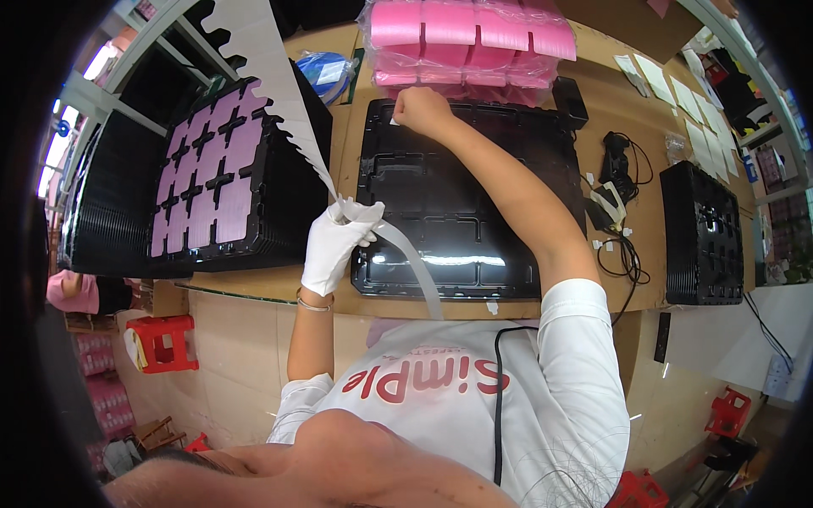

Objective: The person applies white adhesive strips to the surface of black plastic trays. They peel the backing off the strips and press them onto the trays, which are stacked on a table alongside pink plastic items.

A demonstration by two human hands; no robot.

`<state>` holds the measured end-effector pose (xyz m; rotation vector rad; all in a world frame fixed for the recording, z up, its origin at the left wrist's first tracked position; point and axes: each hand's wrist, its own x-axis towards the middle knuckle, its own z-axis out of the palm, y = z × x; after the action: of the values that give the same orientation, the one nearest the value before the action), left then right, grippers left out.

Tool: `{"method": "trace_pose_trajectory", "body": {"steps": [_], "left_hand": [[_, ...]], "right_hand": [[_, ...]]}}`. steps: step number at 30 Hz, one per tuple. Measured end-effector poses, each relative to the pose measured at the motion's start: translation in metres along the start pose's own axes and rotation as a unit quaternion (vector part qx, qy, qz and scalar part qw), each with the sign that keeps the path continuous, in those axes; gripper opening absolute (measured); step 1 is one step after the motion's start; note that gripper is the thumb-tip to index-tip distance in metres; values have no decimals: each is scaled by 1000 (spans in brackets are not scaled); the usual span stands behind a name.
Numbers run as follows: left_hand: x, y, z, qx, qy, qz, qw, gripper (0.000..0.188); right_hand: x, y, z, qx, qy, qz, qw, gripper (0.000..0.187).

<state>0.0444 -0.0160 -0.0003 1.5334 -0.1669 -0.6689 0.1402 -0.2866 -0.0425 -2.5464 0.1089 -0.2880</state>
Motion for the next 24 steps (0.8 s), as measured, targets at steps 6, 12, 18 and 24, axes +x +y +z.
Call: {"method": "trace_pose_trajectory", "body": {"steps": [6, 12, 18, 24], "left_hand": [[-2, -7, -5, -12, 40, 35, 999, 22], [-12, -7, 0, -20, 52, 76, 996, 19], [-28, -5, 8, -131, 33, 43, 990, 23], [-41, -10, 6, -112, 61, 87, 988, 27]], "right_hand": [[-44, 0, -15, 282, -47, 9, 958, 12], [-145, -55, -25, 685, -117, 144, 705, 23], [-194, -110, -7, 457, -58, 115, 880, 20], [-205, -127, -12, 403, -43, 113, 907, 8]]}}
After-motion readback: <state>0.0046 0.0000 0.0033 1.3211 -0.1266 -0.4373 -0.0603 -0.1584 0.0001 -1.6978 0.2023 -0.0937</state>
